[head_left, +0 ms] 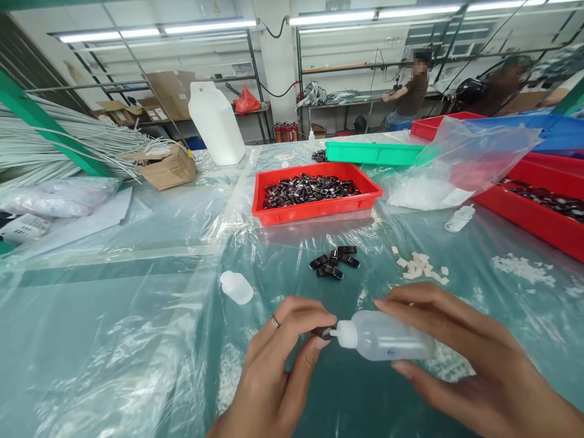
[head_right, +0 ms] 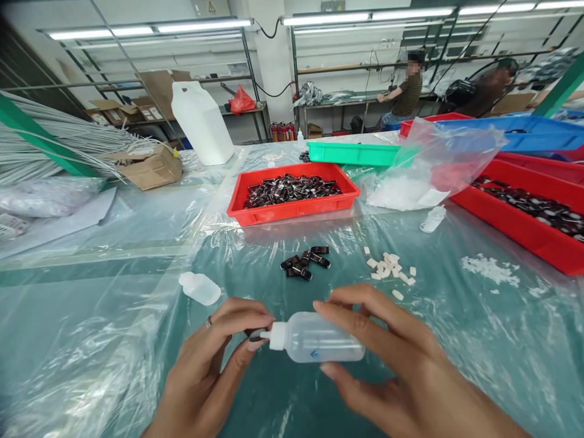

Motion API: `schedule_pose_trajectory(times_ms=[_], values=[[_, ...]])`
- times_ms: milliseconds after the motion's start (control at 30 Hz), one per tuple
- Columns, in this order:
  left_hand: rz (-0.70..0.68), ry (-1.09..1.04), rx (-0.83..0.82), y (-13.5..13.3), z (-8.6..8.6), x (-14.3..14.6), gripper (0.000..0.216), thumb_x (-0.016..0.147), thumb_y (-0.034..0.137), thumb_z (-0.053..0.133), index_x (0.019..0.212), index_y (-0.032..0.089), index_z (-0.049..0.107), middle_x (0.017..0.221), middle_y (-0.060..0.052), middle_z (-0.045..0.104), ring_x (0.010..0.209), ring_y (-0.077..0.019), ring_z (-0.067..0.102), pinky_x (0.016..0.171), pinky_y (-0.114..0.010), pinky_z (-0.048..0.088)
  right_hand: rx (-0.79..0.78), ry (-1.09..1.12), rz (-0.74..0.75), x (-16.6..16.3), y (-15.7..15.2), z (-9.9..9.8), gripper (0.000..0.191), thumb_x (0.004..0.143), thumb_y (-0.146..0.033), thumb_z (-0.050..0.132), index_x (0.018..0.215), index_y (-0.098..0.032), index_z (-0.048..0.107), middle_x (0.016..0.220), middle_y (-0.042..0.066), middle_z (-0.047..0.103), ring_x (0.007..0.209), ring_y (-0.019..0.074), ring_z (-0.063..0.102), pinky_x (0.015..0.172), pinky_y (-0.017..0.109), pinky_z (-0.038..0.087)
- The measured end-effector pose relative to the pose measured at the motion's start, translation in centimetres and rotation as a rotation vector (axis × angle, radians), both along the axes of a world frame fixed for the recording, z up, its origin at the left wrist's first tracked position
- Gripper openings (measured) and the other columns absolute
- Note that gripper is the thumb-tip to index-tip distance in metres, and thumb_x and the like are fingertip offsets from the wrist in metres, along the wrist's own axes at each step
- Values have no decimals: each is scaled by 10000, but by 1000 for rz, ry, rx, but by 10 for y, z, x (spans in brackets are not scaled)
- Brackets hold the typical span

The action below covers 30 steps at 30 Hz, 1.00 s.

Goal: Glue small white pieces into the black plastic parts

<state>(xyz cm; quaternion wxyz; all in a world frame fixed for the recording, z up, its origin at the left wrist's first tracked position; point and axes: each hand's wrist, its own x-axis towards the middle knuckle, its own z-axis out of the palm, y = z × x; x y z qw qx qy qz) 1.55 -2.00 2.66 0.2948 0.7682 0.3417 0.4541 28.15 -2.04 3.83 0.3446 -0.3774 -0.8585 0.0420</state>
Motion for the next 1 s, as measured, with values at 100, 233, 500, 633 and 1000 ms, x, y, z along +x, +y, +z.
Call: schedule_pose_trajectory(times_ms=[100,233,500,633,1000], values=[[7,22,18,0,-2,0,351,1003,1,470,1240,233,585,1104,-48,607,992,-132,613,820,-230,484,30,2,-4,1,-2,2,443,934,-291,653,1370,-239,593,1235,114,633,1094,235,682,809,303,667],[12,44,25,0,-3,0,340,997,11,493,1230,234,599,1103,-51,609,988,-141,621,819,-233,496,19,51,12,1,-4,6,432,903,-220,669,1325,-264,584,1172,45,686,1091,216,667,862,305,647],[12,86,8,0,-5,0,330,1004,33,502,1234,245,606,1112,-57,617,985,-153,634,812,-238,510,59,4,15,12,-10,6,429,901,-216,681,1323,-267,620,1320,38,622,1200,214,613,955,306,612],[6,92,18,0,-6,0,324,999,31,513,1231,235,613,1116,-54,619,996,-150,630,832,-237,506,82,-15,-9,16,-10,3,469,888,-247,697,1348,-300,618,1352,3,621,1209,244,620,1087,379,550],[11,89,-20,-1,-3,3,318,1003,45,518,1221,253,620,1083,-65,637,947,-177,652,761,-261,532,114,-19,-17,13,-13,9,453,876,-252,714,1321,-304,651,1268,2,684,1181,262,641,968,386,628]])
